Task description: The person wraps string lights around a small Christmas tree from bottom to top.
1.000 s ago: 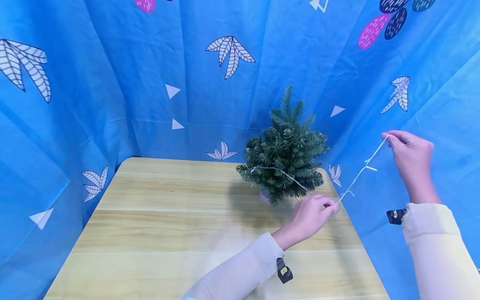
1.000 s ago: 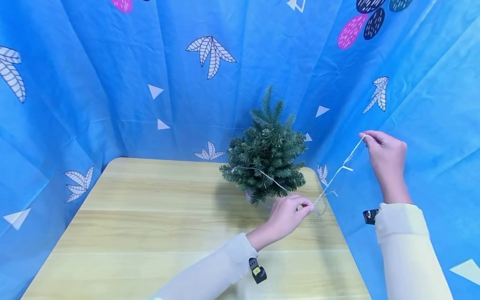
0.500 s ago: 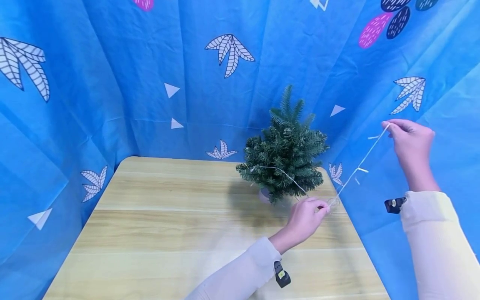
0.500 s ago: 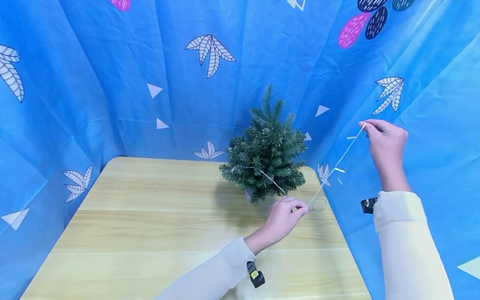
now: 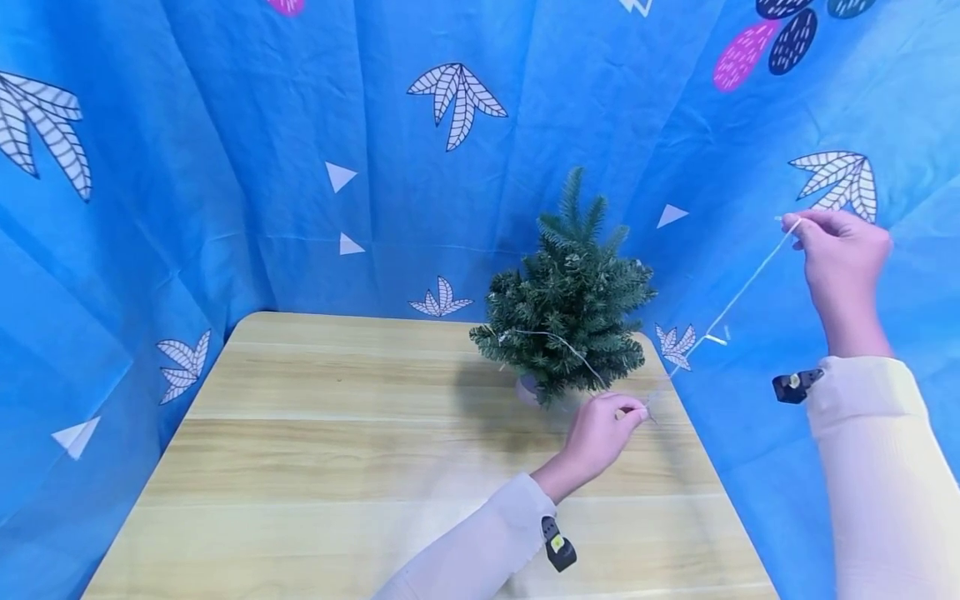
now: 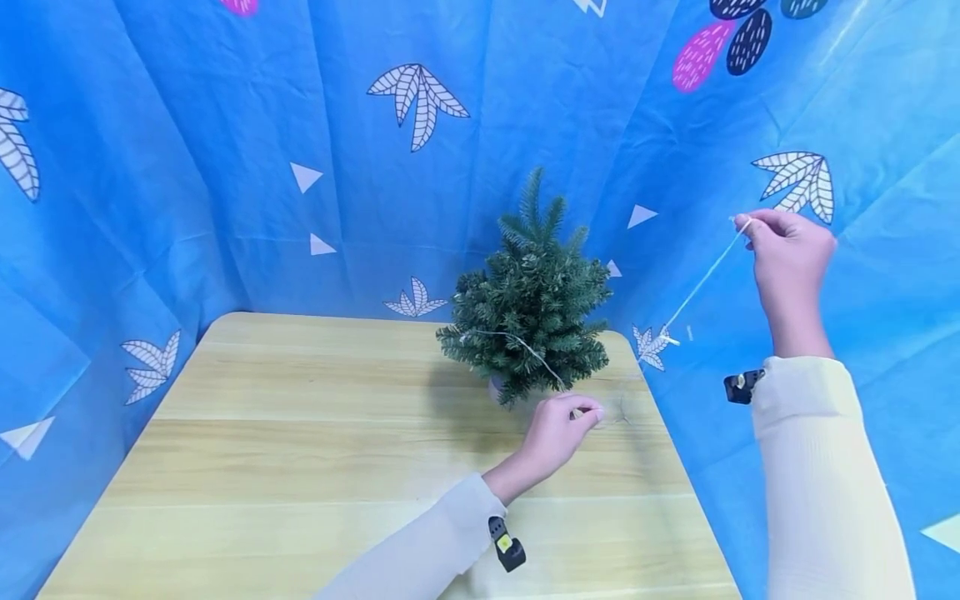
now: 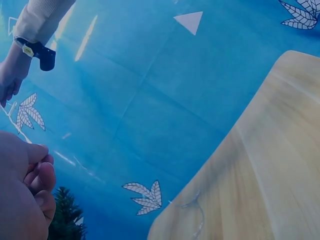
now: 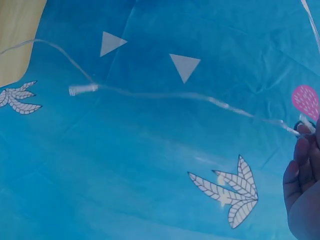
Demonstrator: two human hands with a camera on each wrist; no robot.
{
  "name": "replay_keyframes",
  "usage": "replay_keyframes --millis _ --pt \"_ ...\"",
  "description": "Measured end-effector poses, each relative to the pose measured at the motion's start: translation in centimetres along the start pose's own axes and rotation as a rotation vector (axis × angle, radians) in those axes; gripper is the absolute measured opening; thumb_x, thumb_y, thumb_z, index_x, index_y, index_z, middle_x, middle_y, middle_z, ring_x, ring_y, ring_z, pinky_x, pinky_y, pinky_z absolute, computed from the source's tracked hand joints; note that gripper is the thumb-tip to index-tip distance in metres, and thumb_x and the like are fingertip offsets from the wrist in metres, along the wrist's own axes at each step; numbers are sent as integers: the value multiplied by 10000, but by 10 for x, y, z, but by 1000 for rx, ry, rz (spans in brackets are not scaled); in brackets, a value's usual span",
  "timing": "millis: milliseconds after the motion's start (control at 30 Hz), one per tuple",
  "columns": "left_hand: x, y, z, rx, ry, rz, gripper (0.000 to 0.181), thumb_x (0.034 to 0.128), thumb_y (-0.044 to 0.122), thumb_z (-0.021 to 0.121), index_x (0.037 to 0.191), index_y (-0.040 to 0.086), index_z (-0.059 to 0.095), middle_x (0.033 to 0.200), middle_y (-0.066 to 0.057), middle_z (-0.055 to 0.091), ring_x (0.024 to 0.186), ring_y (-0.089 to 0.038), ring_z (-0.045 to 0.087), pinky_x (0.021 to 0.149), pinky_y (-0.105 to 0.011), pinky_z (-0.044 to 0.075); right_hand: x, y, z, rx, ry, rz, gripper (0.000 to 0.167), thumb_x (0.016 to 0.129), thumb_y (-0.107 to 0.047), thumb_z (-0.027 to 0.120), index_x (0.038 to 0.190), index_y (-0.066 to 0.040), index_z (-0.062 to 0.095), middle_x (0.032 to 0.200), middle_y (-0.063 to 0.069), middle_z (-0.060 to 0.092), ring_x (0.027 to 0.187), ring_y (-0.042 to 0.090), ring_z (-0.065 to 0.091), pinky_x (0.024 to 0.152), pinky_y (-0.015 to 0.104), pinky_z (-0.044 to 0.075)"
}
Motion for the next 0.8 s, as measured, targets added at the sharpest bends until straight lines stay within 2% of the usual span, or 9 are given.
replay_keyframes --millis 267,400,433,533,633,733,800 --pt "2 -5 3 -9 -8 -34 114 958 321 696 995 276 795 988 189 741 865 64 610 795 -165 499 3 -7 -1 17 17 20 213 886 -262 792 1077 -168 803 810 -169 711 785 16 598 590 132 443" --pt "3 -5 2 34 -8 -25 116 953 298 707 1019 258 792 980 170 746 826 68 596 789 -149 491 -2 -6 2 15 11 42 234 890 -292 786 1095 -179 798 849 -180 712 832 18 574 607 140 430" --pt "3 -4 2 55 -9 -20 137 956 301 702 1047 246 788 992 160 748 777 65 580 784 -147 485 -4 -5 3 4 9 42 258 888 -309 785 1110 -179 793 861 -184 710 851 19 567 614 149 424" --pt "5 0 0 125 -9 4 216 971 316 677 1147 222 759 1099 122 748 563 40 484 649 -147 463 -11 0 5 -23 2 26 305 884 -341 781 1141 -177 781 890 -186 703 868 28 546 617 162 415" --pt "10 11 -5 180 -8 50 278 998 342 631 1226 213 723 1123 110 739 447 -4 356 523 -164 395 -17 2 8 -69 -12 0 333 896 -363 764 1172 -178 765 909 -194 695 840 38 536 593 175 406" --pt "20 32 -13 219 -12 116 284 1018 359 596 1257 249 703 999 152 711 486 3 375 492 -152 361 -24 4 14 -176 -16 -55 341 928 -392 723 1202 -191 750 912 -228 670 804 36 526 580 178 395" --pt "31 51 -19 230 -21 149 280 1021 385 582 1253 279 699 931 175 673 536 9 406 514 -139 362 -29 4 19 -279 -2 -123 353 948 -409 693 1215 -184 746 907 -232 654 777 8 519 579 172 390"
Point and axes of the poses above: each hand's wrist, its own x-axis towards the middle knuckle, its own z-axis out of the palm, y = z × x, the point moved 4 cm from there along x, towards the middle knuckle
